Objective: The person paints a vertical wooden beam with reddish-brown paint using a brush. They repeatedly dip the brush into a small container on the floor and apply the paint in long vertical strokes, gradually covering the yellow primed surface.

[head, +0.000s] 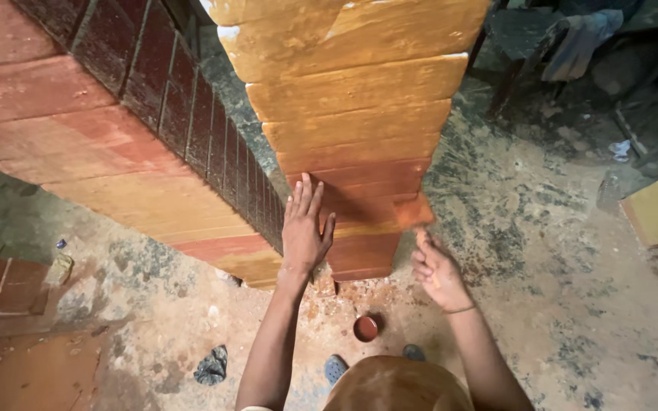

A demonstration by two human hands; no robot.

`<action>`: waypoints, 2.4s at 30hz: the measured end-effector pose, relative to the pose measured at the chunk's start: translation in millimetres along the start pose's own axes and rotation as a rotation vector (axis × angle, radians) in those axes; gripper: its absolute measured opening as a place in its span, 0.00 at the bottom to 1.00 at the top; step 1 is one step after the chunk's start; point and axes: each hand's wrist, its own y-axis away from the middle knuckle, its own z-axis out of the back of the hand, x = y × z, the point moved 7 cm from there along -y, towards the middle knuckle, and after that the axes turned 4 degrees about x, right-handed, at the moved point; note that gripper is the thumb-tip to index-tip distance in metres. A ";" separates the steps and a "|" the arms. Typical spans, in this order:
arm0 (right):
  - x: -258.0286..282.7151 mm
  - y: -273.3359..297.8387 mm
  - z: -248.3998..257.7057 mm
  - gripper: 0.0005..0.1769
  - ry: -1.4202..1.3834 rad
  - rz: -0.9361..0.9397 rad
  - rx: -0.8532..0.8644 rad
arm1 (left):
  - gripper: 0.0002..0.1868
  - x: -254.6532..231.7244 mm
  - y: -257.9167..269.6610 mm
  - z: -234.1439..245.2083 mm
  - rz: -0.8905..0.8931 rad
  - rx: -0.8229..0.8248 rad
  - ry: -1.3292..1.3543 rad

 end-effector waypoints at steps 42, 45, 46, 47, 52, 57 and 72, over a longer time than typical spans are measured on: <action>119.1 45.5 -123.0 0.20 1.065 0.678 -0.051 | 0.42 -17.8 -23.6 14.4 -0.077 -0.103 -0.107; 71.5 1.9 -68.5 0.25 1.293 0.530 -0.206 | 0.43 -16.8 -24.6 12.4 -0.070 -0.089 -0.125; 52.2 -6.0 -47.9 0.26 1.257 0.457 -0.238 | 0.43 -16.6 -25.9 12.6 -0.071 -0.095 -0.127; 31.1 -7.6 -28.7 0.26 1.218 0.379 -0.272 | 0.43 -16.6 -24.6 12.3 -0.071 -0.096 -0.128; -13.5 26.5 -0.6 0.26 0.537 0.360 -0.265 | 0.43 -17.4 -24.0 16.0 -0.070 -0.086 -0.115; 24.7 30.3 -50.2 0.24 0.301 0.444 -0.230 | 0.42 -23.9 -20.0 24.2 -0.089 -0.100 -0.035; 45.8 22.0 -55.9 0.18 0.143 0.336 -0.274 | 0.35 -11.7 -15.6 29.6 -0.004 -0.027 -0.006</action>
